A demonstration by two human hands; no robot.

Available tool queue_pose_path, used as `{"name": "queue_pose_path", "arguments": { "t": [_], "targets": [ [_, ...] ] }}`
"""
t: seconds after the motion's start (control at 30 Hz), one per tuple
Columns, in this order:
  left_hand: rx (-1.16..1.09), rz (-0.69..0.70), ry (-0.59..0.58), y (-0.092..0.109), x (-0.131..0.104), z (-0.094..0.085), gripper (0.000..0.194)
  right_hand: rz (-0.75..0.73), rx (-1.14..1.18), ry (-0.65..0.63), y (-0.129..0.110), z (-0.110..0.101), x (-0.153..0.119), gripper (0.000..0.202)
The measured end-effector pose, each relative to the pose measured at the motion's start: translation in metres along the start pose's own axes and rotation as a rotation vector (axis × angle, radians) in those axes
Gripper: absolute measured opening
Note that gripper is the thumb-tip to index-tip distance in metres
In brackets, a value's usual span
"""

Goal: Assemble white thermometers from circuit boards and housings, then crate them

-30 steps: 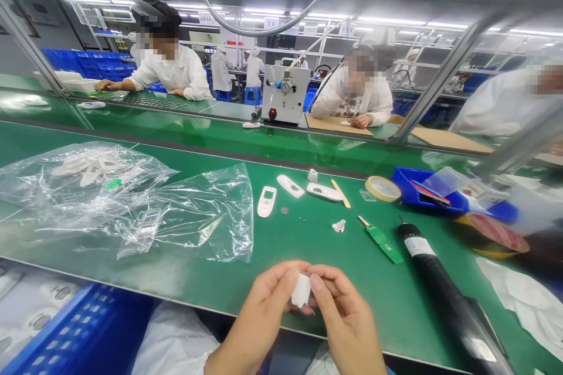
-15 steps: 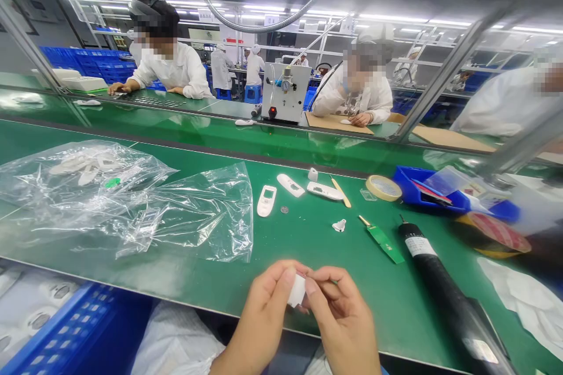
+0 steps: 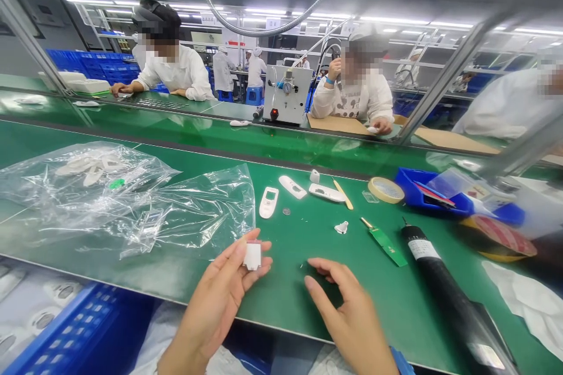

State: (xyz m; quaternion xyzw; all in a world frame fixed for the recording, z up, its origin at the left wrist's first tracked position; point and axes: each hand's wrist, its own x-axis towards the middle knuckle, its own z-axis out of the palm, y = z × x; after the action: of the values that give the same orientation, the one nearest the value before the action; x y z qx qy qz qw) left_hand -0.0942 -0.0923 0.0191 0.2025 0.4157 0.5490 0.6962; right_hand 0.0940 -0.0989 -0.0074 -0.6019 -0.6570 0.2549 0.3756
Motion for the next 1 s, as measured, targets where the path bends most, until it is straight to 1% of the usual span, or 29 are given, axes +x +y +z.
{"name": "queue_pose_path", "arguments": {
  "t": [0.1, 0.17, 0.3, 0.37, 0.43, 0.6, 0.67, 0.73, 0.8, 0.9, 1.0],
  "targets": [
    [-0.063, -0.028, -0.012, 0.000, -0.001, -0.001, 0.035, -0.101, -0.097, -0.054, -0.002, 0.001, 0.003, 0.019],
    [-0.080, -0.050, -0.024, -0.002, -0.001, 0.000, 0.035, -0.135, -0.118, -0.072, -0.004, 0.001, 0.006, 0.018],
    [-0.083, -0.087, -0.031, -0.003, 0.002, 0.003, 0.034, -0.127, -0.160, -0.072, -0.004, -0.010, 0.013, 0.019],
    [-0.091, -0.102, -0.051, -0.003, 0.004, 0.004, 0.035, -0.099, -0.210, -0.041, 0.002, -0.021, 0.017, 0.020],
    [-0.093, -0.121, -0.080, -0.002, 0.006, 0.004, 0.037, -0.082, -0.286, 0.019, 0.012, -0.034, 0.023, 0.023],
    [-0.064, -0.168, -0.150, -0.003, 0.012, 0.001, 0.040, -0.105, -0.559, 0.250, 0.051, -0.064, 0.039, 0.031],
    [-0.073, -0.178, -0.164, -0.005, 0.015, 0.001, 0.040, -0.094, -0.627, 0.305, 0.067, -0.071, 0.046, 0.036],
    [-0.089, -0.193, -0.160, -0.007, 0.017, 0.002, 0.040, -0.085, -0.692, 0.325, 0.079, -0.076, 0.051, 0.040],
    [-0.104, -0.212, -0.161, -0.009, 0.018, 0.002, 0.040, -0.080, -0.740, 0.315, 0.085, -0.077, 0.052, 0.040],
    [-0.120, -0.214, -0.200, -0.012, 0.017, 0.003, 0.038, -0.085, -0.774, 0.300, 0.087, -0.077, 0.051, 0.036],
    [-0.132, -0.184, -0.244, -0.015, 0.015, 0.002, 0.033, -0.081, -0.775, 0.310, 0.085, -0.077, 0.050, 0.034]
  ]
}}
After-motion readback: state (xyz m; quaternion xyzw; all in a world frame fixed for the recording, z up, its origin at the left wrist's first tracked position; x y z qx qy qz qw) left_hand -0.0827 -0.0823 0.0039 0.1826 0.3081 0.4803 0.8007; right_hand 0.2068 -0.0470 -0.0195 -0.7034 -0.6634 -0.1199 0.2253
